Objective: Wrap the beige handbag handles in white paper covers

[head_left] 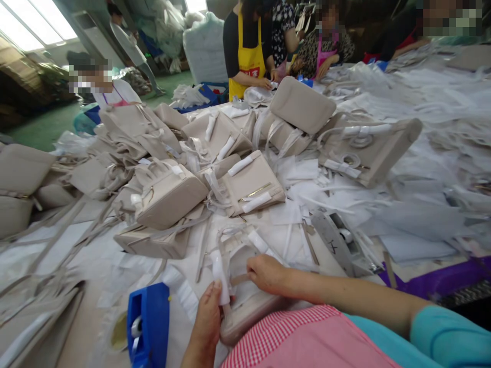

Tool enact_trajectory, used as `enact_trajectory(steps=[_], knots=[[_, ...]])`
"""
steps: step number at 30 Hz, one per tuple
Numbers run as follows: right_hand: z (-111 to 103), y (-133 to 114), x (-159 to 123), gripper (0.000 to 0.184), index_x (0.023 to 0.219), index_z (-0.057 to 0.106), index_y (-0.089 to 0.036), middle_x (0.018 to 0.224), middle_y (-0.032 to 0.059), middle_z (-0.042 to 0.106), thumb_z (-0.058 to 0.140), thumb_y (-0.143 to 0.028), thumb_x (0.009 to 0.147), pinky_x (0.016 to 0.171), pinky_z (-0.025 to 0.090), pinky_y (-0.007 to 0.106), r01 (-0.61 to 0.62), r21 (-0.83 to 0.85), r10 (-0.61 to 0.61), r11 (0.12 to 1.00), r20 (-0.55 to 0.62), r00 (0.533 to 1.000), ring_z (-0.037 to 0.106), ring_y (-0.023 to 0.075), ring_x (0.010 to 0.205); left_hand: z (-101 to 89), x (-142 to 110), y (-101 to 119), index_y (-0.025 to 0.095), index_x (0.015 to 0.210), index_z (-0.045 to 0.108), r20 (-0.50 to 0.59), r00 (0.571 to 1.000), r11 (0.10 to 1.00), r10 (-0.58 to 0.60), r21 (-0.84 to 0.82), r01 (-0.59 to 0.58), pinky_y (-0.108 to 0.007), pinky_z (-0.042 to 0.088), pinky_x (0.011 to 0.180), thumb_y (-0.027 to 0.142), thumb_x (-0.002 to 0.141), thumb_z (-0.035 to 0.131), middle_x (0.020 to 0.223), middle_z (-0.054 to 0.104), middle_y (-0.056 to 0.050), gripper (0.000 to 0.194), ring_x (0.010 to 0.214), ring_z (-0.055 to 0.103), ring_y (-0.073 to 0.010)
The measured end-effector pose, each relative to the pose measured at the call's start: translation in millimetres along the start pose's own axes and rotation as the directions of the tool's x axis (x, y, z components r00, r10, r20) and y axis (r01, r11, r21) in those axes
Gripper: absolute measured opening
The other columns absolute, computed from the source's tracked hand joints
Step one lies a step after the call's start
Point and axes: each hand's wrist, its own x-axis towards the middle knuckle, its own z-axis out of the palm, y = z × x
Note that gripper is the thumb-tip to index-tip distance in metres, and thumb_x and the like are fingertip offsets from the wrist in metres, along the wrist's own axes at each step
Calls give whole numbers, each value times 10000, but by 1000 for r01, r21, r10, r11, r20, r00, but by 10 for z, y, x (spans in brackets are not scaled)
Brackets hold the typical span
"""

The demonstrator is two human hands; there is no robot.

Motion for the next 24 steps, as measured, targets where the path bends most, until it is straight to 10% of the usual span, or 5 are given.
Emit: enact_trajectory(steps=[24], knots=[[129, 68, 78, 209, 795, 729, -155, 805, 104, 741, 524, -165, 758, 634, 393, 278, -5, 46, 8, 999, -68, 998, 644, 208, 729, 37, 19, -72, 141, 1311, 448, -135, 976, 985, 168, 61, -161, -267, 500, 550, 580, 717, 692, 843, 696, -59, 778, 582, 612, -146]])
